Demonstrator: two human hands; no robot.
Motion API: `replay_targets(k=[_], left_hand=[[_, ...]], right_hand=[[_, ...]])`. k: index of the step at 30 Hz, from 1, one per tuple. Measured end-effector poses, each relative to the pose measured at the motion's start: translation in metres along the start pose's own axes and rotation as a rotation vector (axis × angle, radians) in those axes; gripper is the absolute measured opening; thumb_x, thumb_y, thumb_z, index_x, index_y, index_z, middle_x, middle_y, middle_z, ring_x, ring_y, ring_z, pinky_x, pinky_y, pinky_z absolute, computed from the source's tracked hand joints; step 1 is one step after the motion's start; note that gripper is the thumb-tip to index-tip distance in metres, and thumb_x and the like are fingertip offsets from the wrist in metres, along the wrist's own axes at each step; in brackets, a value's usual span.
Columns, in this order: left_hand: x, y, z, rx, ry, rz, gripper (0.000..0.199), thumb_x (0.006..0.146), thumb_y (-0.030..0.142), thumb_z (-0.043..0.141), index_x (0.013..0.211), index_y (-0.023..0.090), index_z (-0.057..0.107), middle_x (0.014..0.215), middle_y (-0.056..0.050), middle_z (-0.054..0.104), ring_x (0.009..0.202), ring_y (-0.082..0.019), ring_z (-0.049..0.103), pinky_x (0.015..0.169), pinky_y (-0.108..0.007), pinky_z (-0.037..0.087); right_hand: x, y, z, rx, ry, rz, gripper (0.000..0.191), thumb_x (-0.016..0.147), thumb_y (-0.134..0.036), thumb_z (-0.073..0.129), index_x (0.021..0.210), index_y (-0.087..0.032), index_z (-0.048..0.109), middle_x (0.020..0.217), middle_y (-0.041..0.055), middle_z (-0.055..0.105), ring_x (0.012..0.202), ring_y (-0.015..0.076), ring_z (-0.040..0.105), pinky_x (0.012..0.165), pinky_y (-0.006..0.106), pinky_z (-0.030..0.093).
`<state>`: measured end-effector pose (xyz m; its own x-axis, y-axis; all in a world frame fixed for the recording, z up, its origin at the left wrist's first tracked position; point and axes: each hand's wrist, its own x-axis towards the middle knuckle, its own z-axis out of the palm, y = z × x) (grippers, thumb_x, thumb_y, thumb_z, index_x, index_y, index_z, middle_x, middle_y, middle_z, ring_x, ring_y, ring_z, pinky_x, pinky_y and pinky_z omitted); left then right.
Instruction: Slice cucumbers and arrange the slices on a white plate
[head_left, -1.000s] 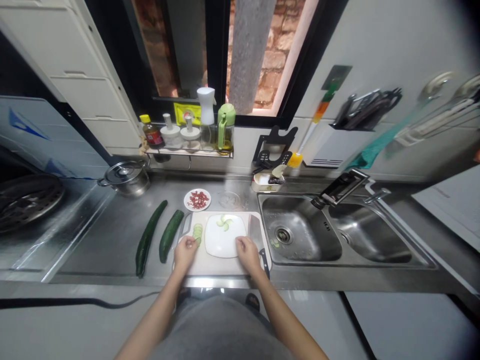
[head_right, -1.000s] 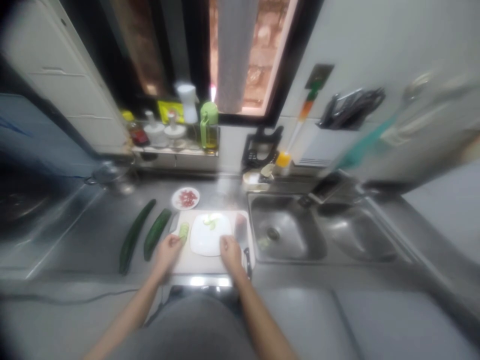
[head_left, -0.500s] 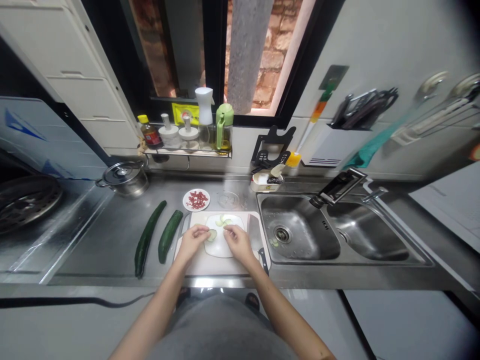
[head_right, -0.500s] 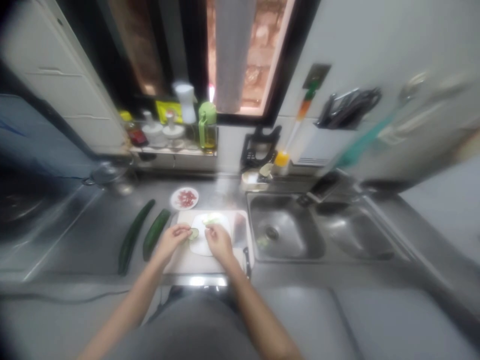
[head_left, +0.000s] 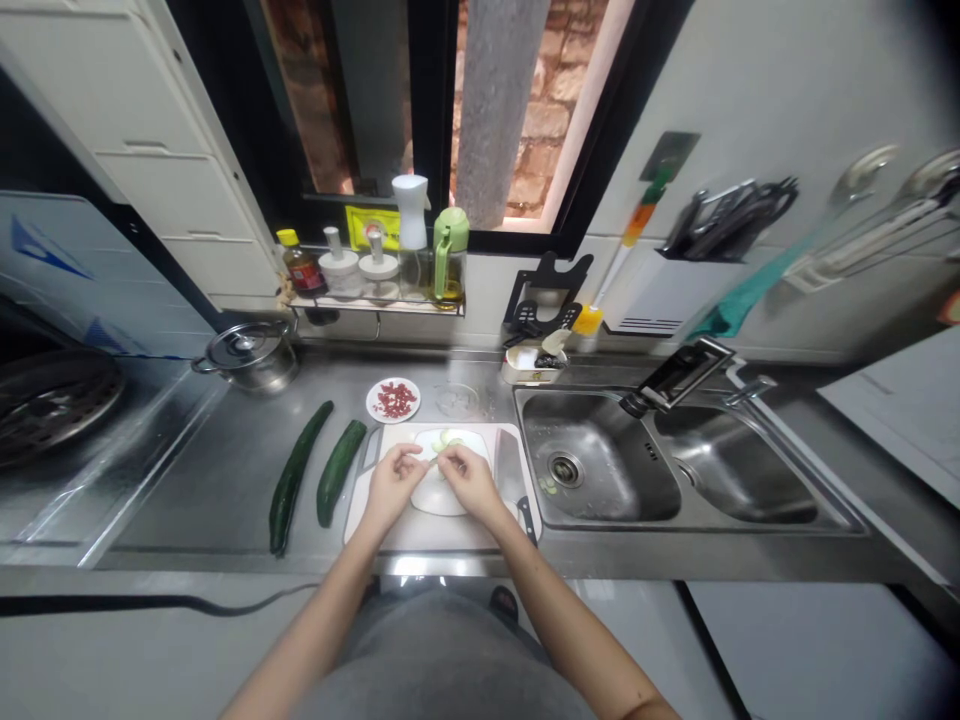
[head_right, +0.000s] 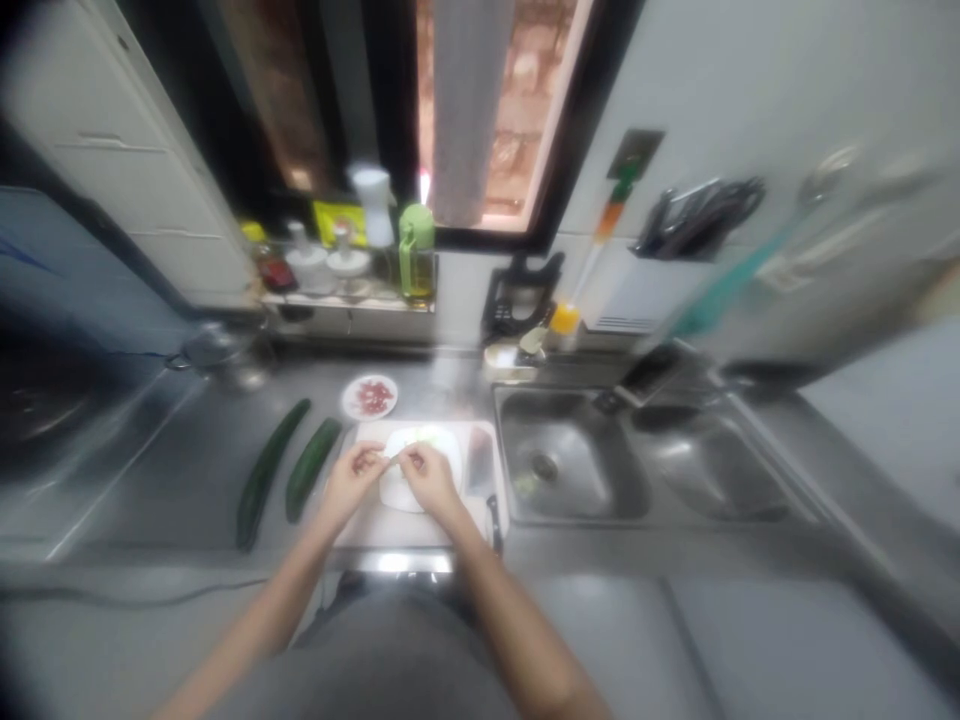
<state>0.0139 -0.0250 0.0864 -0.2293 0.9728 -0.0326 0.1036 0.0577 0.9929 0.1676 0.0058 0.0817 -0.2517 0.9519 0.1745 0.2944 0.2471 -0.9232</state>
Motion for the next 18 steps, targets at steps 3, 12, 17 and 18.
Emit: replay_targets(k=[3,12,17,18], left_hand=[[-0.003,0.001,0.001,-0.027,-0.032,-0.085,0.037,0.069,0.045,0.068,0.089,0.014,0.064,0.053,0.003,0.057,0.052,-0.011,0.054,0.055,-0.021,0.039],[0.0,0.002,0.012,-0.228,-0.126,-0.367,0.056,0.071,0.049,0.064,0.112,0.011,0.057,0.074,-0.006,0.068,0.052,-0.008,0.051,0.049,-0.019,0.029],[0.003,0.0,0.014,-0.228,-0.132,-0.412,0.056,0.067,0.041,0.068,0.116,0.016,0.058,0.083,-0.004,0.067,0.055,-0.007,0.052,0.048,-0.018,0.026],[0.003,0.0,0.014,-0.225,-0.128,-0.412,0.055,0.066,0.04,0.069,0.115,0.016,0.059,0.082,-0.004,0.066,0.055,-0.007,0.051,0.048,-0.018,0.026]], right_hand=[[0.001,0.005,-0.002,0.009,0.02,0.006,0.018,0.083,-0.032,0.052,0.078,-0.018,0.063,0.077,0.001,0.064,0.072,0.0136,0.056,0.07,0.025,0.044],[0.0,0.004,-0.011,-0.087,-0.038,-0.125,0.017,0.087,-0.03,0.053,0.082,-0.019,0.066,0.081,0.0028,0.064,0.077,0.0147,0.056,0.073,0.027,0.043],[-0.002,0.0,-0.02,-0.159,-0.098,-0.23,0.016,0.089,-0.029,0.055,0.087,-0.021,0.068,0.086,0.0042,0.064,0.088,0.0172,0.056,0.082,0.03,0.042],[-0.002,-0.001,-0.021,-0.17,-0.108,-0.245,0.016,0.089,-0.029,0.054,0.088,-0.021,0.068,0.087,0.0043,0.064,0.089,0.0174,0.056,0.083,0.031,0.042]])
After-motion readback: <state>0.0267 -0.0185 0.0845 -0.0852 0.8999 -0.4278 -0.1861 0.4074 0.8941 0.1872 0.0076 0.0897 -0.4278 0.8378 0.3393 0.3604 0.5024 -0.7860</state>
